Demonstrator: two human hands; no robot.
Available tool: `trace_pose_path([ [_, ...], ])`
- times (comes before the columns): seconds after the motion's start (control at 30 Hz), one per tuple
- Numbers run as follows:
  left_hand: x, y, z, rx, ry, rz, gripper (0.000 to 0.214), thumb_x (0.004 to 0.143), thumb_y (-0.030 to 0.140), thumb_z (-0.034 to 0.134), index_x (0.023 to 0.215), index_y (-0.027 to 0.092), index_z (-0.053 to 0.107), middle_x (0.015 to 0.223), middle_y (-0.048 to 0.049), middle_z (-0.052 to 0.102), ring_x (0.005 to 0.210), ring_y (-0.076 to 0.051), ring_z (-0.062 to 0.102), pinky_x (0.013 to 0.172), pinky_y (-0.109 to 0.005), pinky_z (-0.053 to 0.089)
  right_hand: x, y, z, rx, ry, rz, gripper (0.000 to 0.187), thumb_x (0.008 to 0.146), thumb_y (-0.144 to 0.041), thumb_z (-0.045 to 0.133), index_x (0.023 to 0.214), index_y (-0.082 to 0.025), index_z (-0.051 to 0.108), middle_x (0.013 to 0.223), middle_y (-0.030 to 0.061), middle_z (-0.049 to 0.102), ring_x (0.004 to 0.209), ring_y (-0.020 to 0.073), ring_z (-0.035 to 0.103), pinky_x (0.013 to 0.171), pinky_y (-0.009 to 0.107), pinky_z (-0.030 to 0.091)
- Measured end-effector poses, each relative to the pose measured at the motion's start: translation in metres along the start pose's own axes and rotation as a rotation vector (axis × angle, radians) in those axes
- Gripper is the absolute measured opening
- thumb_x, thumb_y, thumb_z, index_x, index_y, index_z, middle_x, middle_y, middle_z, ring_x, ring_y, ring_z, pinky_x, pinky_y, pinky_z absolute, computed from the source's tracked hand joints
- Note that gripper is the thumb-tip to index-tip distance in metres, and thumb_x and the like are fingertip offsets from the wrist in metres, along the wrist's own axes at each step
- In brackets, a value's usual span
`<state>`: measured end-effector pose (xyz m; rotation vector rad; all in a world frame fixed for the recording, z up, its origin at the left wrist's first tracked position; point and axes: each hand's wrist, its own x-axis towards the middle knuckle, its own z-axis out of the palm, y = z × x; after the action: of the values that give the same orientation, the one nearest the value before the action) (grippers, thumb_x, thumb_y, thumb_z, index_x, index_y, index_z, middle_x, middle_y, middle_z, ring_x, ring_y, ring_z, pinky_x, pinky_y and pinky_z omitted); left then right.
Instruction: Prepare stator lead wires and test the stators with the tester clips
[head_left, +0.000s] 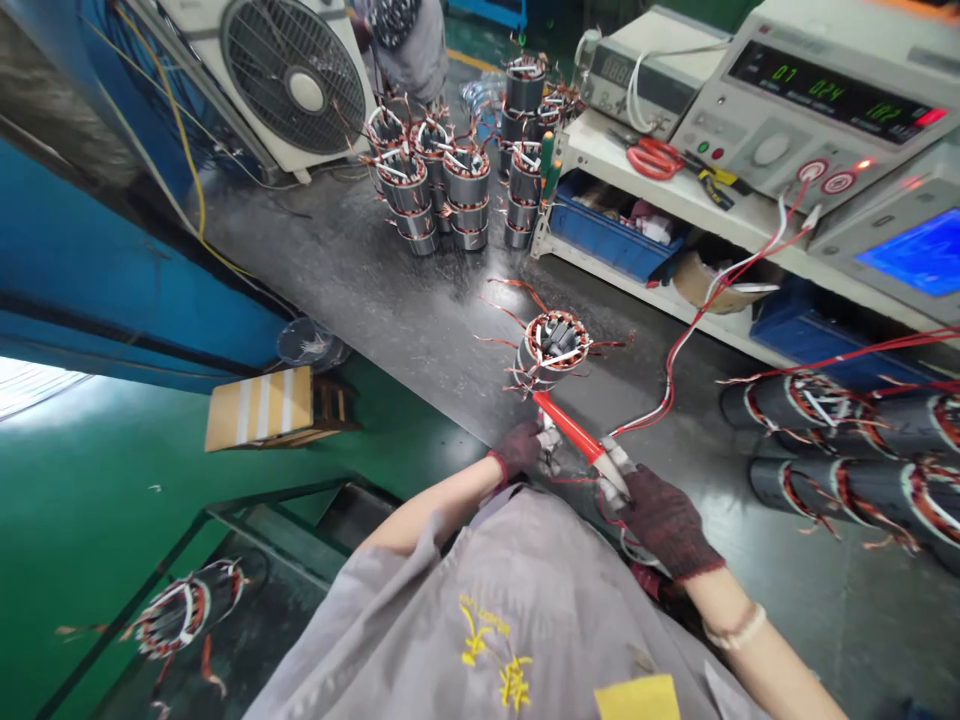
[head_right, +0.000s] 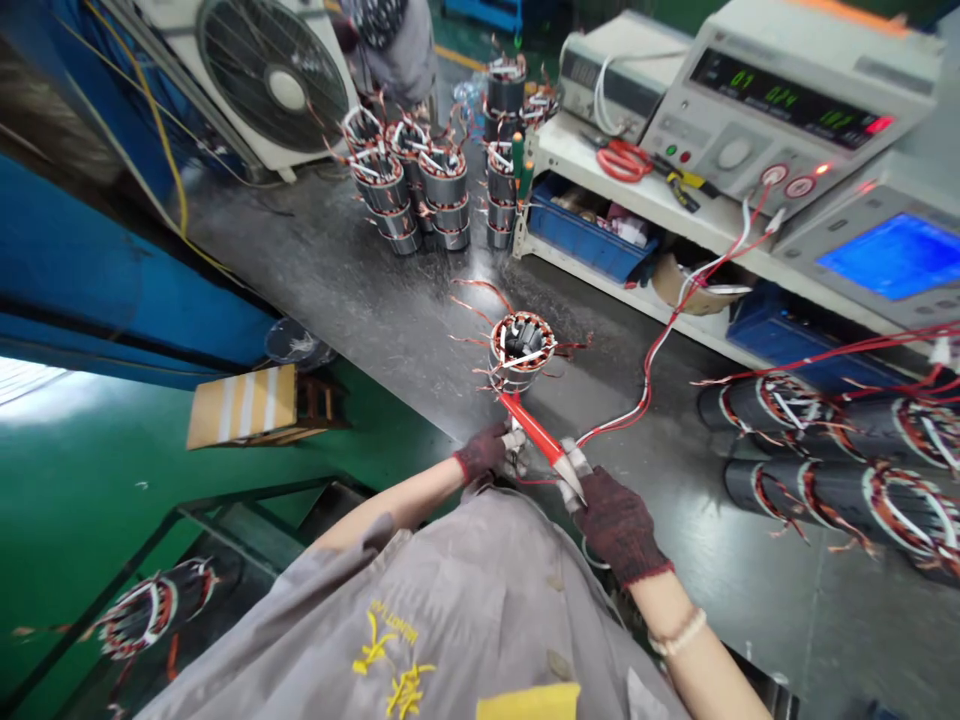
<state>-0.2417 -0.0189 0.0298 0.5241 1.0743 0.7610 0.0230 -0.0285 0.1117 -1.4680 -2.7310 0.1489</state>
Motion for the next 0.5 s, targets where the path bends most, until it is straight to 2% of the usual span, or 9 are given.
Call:
trace_pose_path([
  [0.2, -0.019, 0.017, 0.013, 0.018, -0.049, 0.067, 0.056, 0.069, 0.062, 0.093, 0.092, 0.014, 0.073, 0.075, -0.0055, 0.073, 0.063, -0.016, 0.067, 0.065, -0.029, 0.056, 0.0, -0.015, -0.037, -0.003, 0.095, 0.046, 0.054, 0.106, -0.041, 0.05, 0.157, -0.025, 0.056, 0.096, 0.0095, 0.078, 0.079, 0.0276, 0.077, 0.063, 0.034, 0.06],
  [0.3, -0.022, 0.029, 0.018, 0.012, 0.004, 0.136, 0.057, 0.074, 0.065, 0.087, 0.097, 0.015, 0.073, 0.086, -0.006, 0.075, 0.072, -0.017, 0.068, 0.071, -0.029, 0.055, 0.004, -0.017, -0.047, -0.022, 0.12, 0.074, 0.055, 0.106, -0.045, 0.046, 0.154, -0.022, 0.059, 0.088, 0.0104, 0.076, 0.071, 0.0304, 0.076, 0.055, 0.037, 0.056],
  [0.37, -0.026, 0.04, 0.023, 0.003, 0.031, 0.173, 0.053, 0.08, 0.065, 0.081, 0.099, 0.016, 0.073, 0.092, -0.0069, 0.075, 0.08, -0.019, 0.069, 0.076, -0.031, 0.056, 0.006, -0.017, -0.051, 0.026, 0.127, 0.083, 0.054, 0.106, -0.046, 0.044, 0.153, -0.022, 0.06, 0.089, 0.0112, 0.077, 0.071, 0.0312, 0.076, 0.056, 0.038, 0.057],
  [0.43, -0.035, 0.051, 0.031, 0.123, 0.026, 0.282, 0.046, 0.089, 0.059, 0.074, 0.107, 0.017, 0.074, 0.102, -0.0093, 0.077, 0.09, -0.023, 0.071, 0.085, -0.034, 0.057, 0.006, -0.018, -0.057, 0.151, 0.159, 0.138, 0.057, 0.106, -0.047, 0.048, 0.158, -0.025, 0.052, 0.099, 0.0118, 0.079, 0.079, 0.0313, 0.078, 0.061, 0.038, 0.06],
  [0.5, -0.046, 0.06, 0.045, 0.439, -0.024, 0.505, 0.033, 0.099, 0.046, 0.065, 0.116, 0.02, 0.076, 0.114, -0.0117, 0.078, 0.105, -0.027, 0.073, 0.097, -0.038, 0.056, 0.006, -0.023, -0.065, 0.318, 0.212, 0.218, 0.07, 0.104, -0.047, 0.054, 0.168, -0.027, 0.034, 0.111, 0.0121, 0.079, 0.085, 0.0315, 0.079, 0.065, 0.039, 0.063],
])
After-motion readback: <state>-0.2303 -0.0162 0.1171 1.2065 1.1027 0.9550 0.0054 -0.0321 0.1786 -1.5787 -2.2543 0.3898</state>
